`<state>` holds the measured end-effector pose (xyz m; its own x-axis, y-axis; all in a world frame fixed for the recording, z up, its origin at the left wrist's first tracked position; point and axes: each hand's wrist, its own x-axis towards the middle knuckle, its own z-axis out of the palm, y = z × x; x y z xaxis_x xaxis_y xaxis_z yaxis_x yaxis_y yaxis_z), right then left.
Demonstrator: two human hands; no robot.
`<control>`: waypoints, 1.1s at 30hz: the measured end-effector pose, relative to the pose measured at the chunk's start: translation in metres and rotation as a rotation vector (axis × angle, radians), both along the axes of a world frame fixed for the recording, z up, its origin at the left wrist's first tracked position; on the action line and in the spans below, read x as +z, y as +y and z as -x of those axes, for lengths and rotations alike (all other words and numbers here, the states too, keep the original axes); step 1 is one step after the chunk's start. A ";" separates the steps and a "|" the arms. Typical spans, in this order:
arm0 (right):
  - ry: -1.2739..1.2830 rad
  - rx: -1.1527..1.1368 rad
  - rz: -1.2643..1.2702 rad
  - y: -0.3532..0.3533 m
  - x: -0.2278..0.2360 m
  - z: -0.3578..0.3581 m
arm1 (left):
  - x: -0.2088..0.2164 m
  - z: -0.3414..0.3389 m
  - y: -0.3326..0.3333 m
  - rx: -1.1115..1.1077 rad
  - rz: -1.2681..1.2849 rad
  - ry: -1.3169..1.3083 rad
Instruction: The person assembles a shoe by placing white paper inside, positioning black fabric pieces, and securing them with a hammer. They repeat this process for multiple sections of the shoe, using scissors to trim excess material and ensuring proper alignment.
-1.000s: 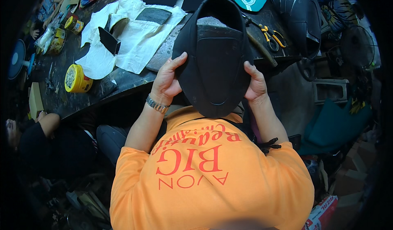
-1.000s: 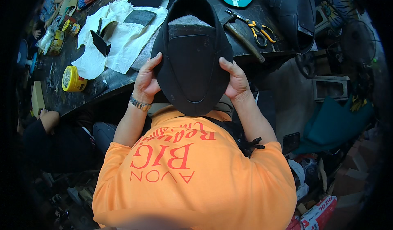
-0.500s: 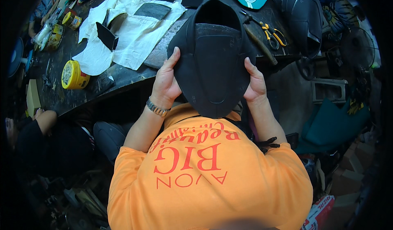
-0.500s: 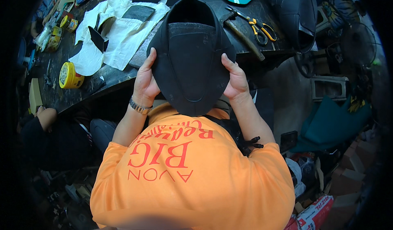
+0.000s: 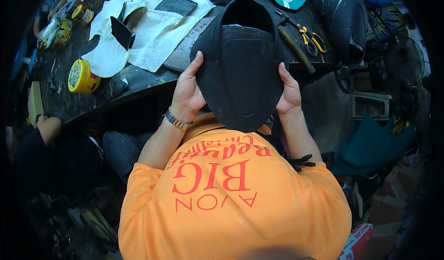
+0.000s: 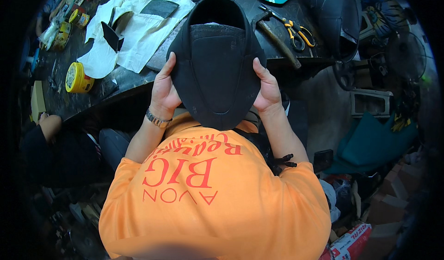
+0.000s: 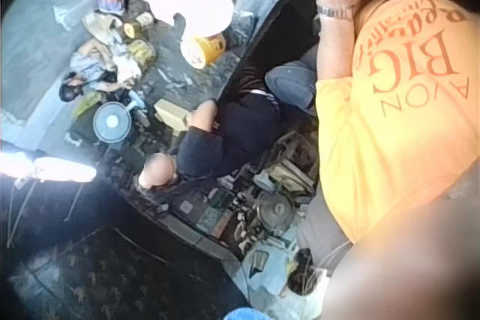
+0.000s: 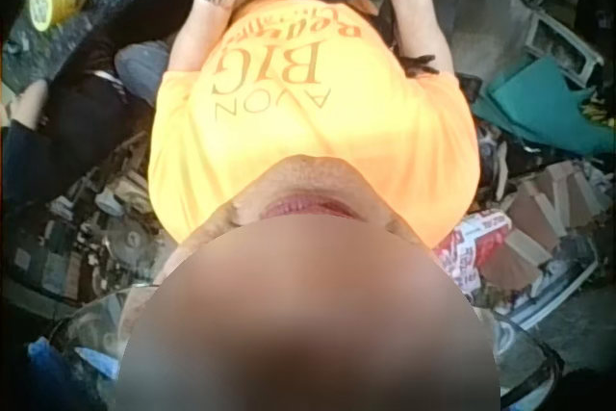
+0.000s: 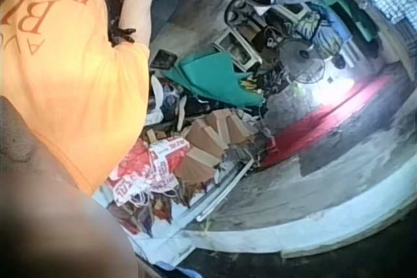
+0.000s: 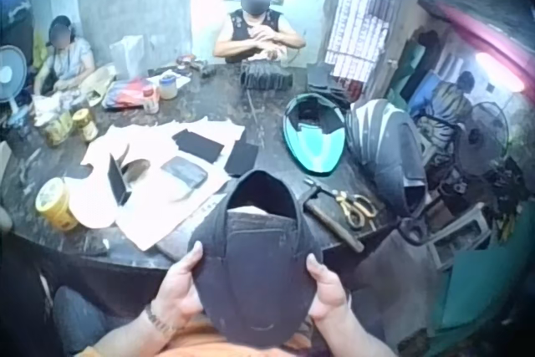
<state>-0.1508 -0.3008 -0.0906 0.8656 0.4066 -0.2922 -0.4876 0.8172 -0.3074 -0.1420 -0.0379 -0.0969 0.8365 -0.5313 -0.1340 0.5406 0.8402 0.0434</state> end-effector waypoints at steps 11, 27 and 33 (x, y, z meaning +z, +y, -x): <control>-0.017 0.019 -0.056 0.001 -0.001 0.001 | 0.000 0.002 -0.001 -0.007 0.050 -0.001; -0.033 0.024 -0.127 0.006 -0.010 0.006 | 0.000 0.003 -0.006 -0.002 0.114 0.001; -0.127 0.033 -0.203 0.007 -0.016 0.007 | -0.001 0.005 -0.008 -0.022 0.223 -0.034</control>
